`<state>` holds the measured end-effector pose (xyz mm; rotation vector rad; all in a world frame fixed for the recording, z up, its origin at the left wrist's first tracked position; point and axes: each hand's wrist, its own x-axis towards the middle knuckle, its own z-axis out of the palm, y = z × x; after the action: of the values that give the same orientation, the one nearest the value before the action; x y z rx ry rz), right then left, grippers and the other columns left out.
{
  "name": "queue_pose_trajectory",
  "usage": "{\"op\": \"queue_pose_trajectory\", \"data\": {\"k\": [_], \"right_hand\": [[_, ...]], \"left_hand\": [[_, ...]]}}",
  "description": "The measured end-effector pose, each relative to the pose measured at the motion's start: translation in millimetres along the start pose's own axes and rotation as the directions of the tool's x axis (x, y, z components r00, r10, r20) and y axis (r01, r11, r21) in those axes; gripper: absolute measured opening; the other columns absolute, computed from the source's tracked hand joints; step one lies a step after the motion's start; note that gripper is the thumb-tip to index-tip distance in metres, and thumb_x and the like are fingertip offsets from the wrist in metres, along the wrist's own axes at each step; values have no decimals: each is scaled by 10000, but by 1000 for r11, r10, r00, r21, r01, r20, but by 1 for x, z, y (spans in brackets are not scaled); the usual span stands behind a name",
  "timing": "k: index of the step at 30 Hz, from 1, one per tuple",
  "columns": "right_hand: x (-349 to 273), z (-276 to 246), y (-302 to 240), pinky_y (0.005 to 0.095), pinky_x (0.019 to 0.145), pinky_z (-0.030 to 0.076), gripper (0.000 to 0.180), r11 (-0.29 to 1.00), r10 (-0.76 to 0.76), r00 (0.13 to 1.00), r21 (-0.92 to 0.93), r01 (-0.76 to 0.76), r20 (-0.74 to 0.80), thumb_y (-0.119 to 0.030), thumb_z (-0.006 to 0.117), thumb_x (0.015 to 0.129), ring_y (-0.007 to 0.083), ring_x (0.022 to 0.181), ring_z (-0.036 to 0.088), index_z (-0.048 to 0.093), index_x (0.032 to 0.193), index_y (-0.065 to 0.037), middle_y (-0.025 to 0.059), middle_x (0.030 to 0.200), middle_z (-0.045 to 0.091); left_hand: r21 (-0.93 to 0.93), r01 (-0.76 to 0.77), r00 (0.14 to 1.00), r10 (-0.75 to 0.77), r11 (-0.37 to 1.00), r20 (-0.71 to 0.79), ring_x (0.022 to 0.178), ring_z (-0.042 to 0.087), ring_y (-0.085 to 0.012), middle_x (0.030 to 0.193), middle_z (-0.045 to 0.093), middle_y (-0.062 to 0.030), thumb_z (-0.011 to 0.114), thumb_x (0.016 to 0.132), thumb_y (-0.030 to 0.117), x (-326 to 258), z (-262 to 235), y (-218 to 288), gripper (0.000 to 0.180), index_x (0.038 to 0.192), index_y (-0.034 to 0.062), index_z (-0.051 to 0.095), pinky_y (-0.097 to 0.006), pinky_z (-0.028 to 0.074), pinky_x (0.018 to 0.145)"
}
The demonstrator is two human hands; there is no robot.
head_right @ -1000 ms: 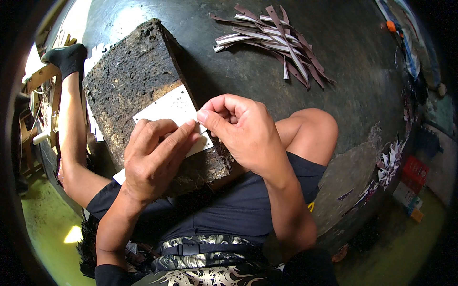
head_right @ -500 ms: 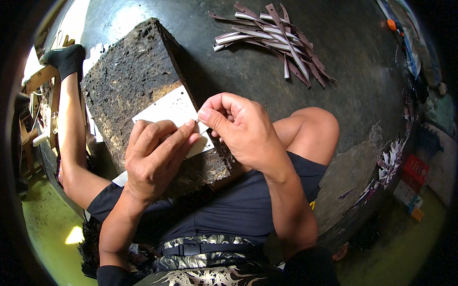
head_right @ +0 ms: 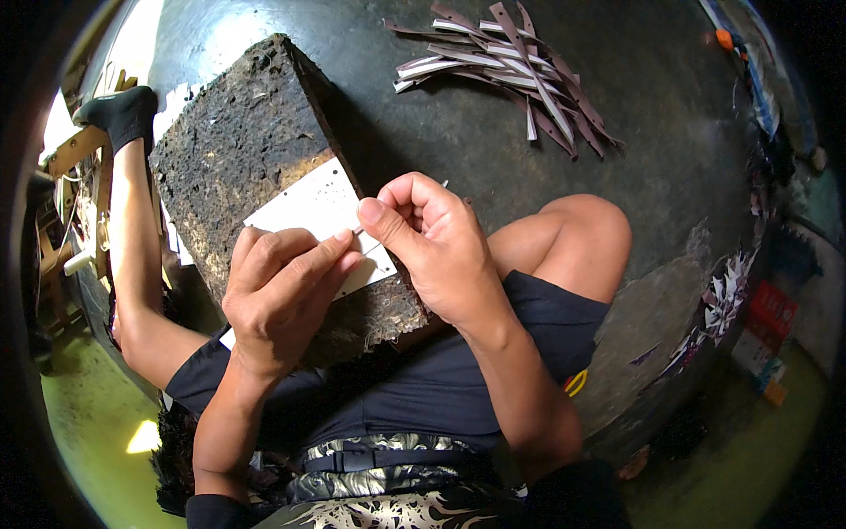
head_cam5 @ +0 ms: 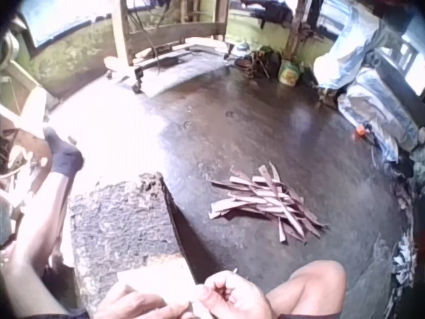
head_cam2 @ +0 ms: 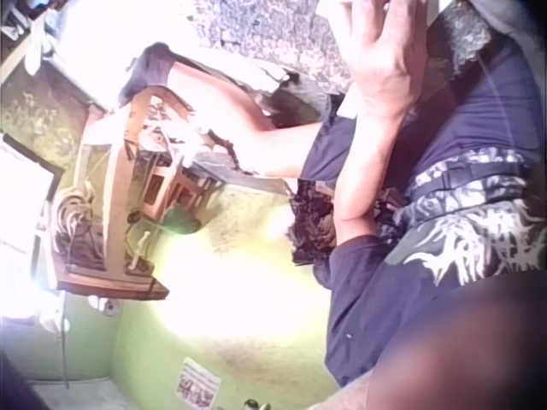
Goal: The person sits on the floor and repeatedly sands thin plastic strips against a white sanding block placed on a wooden block. They pick up strips one at a time, rub them on the block, and set them aside. The process is repeated throughout the clip.
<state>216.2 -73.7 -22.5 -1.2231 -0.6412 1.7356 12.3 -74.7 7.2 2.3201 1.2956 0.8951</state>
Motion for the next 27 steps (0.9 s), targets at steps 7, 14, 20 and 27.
{"op": "queue_pose_trajectory", "data": {"k": [7, 14, 20, 27], "right_hand": [[2, -9, 0, 199, 745, 529, 187, 989, 54, 996, 136, -63, 67, -205, 767, 1132, 19, 840, 630, 704, 1113, -30, -15, 959, 725], [10, -22, 4, 203, 721, 496, 178, 988, 78, 996, 128, -83, 44, -208, 778, 1121, 34, 788, 633, 717, 1130, -42, -11, 926, 735], [15, -24, 12, 185, 638, 415, 193, 996, 62, 997, 61, -60, -40, -224, 796, 1113, -4, 731, 541, 721, 1084, -49, -48, 869, 690], [21, -38, 16, 204, 709, 468, 185, 997, 82, 996, -9, -83, -45, -246, 789, 1115, 24, 769, 602, 728, 1104, -72, -28, 905, 734]], "left_hand": [[16, 0, 1000, 0, 1000, -11, 792, 576, -199, 964, 702, -4, 974, 831, 107, 0, 3, 1, 347, 1167, 123, 888, -345, 499, 681], [20, -1, 1000, 1, 1000, 3, 791, 573, -196, 963, 701, -2, 977, 827, 112, 0, 2, 1, 353, 1167, 123, 884, -346, 496, 673], [25, -12, 1000, 11, 1000, 16, 793, 568, -195, 963, 701, 0, 981, 824, 116, 1, 3, 1, 361, 1170, 124, 879, -342, 490, 678], [29, -14, 1000, 14, 999, 25, 790, 561, -187, 964, 706, 3, 991, 816, 120, 0, 2, 2, 370, 1170, 125, 880, -332, 477, 672]]}}
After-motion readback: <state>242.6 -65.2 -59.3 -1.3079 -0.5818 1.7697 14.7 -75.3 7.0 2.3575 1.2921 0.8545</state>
